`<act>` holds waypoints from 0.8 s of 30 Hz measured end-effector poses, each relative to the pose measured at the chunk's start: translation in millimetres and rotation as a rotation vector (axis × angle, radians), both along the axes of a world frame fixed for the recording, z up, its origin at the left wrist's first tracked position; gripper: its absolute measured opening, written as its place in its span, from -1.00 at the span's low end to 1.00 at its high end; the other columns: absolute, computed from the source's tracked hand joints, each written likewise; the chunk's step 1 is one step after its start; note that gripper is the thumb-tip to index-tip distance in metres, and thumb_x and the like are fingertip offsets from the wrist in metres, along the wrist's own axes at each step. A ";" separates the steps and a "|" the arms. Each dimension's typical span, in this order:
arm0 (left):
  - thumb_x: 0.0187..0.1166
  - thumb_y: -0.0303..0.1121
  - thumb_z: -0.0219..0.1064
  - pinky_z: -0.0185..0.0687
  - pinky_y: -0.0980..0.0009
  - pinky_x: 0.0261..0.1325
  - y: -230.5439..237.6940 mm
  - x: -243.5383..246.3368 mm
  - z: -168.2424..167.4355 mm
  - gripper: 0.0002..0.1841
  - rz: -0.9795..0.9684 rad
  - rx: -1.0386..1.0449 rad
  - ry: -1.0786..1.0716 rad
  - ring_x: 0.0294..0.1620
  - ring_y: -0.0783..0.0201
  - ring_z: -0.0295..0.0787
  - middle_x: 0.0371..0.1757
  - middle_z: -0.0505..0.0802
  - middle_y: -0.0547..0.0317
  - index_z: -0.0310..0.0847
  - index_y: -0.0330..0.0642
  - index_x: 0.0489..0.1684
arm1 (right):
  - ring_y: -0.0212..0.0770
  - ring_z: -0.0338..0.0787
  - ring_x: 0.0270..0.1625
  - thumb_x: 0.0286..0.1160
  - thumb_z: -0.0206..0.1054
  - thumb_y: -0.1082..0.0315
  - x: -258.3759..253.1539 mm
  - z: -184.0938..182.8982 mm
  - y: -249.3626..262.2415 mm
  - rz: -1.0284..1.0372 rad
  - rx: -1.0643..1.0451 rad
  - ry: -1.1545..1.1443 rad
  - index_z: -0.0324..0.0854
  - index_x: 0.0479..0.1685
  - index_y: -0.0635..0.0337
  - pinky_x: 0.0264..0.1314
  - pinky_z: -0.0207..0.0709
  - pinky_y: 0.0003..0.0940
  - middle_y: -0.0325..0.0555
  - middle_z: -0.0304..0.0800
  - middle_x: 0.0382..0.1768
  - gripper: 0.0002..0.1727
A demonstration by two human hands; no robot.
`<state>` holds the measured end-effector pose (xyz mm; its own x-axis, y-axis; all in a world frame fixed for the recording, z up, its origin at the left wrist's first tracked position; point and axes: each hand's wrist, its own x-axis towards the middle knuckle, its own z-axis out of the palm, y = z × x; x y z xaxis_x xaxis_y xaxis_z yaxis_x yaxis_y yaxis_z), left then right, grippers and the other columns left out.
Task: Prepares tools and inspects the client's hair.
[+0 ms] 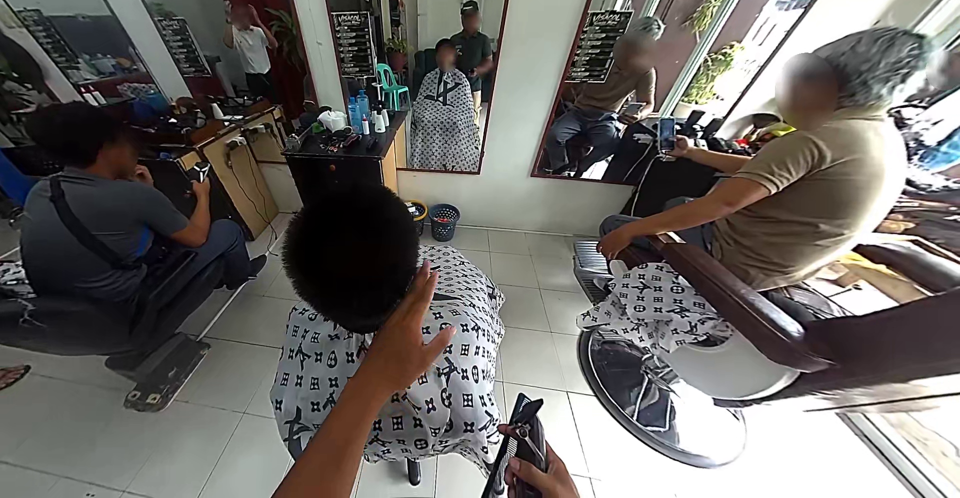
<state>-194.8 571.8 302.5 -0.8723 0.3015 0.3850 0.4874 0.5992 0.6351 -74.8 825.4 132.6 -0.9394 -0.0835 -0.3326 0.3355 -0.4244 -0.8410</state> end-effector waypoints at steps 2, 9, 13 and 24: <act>0.62 -0.10 0.36 0.06 0.31 0.84 3.2 -4.7 8.5 -0.09 0.041 -0.029 -0.090 0.92 0.23 -0.05 0.94 -0.04 -0.07 -0.09 -0.30 0.90 | -0.25 0.82 -0.43 0.38 0.23 0.65 1.7 0.3 0.4 0.005 -0.001 0.006 0.34 0.44 0.32 -0.35 0.78 -0.34 -0.02 0.86 -0.10 -0.46; 0.60 -0.06 0.36 -0.12 0.27 0.89 6.9 -3.0 1.5 -0.07 -0.003 -0.107 -0.063 0.95 0.21 -0.20 0.94 -0.03 -0.05 -0.09 -0.31 0.90 | -0.28 0.82 -0.41 0.43 0.20 0.63 7.0 -4.8 4.2 -0.022 -0.007 0.017 0.31 0.46 0.32 -0.34 0.77 -0.35 -0.03 0.84 -0.03 -0.47; 0.62 -0.04 0.35 -0.18 0.26 0.91 7.0 -1.5 -6.2 -0.10 -0.049 -0.203 -0.092 0.95 0.23 -0.22 0.95 -0.01 0.01 -0.03 -0.26 0.89 | -0.24 0.82 -0.43 0.40 0.21 0.65 8.5 -4.6 4.6 -0.038 -0.011 -0.006 0.34 0.44 0.34 -0.35 0.77 -0.33 0.01 0.84 -0.05 -0.47; 0.68 -0.06 0.28 0.04 0.13 0.87 2.4 37.8 -45.2 -0.31 -0.007 -0.028 -0.253 0.87 0.14 0.13 0.82 0.37 0.01 0.30 -0.20 0.78 | -0.28 0.84 -0.41 0.35 0.23 0.67 11.5 0.3 -1.2 -0.009 -0.006 0.014 0.35 0.41 0.31 -0.31 0.79 -0.34 -0.06 0.87 -0.03 -0.46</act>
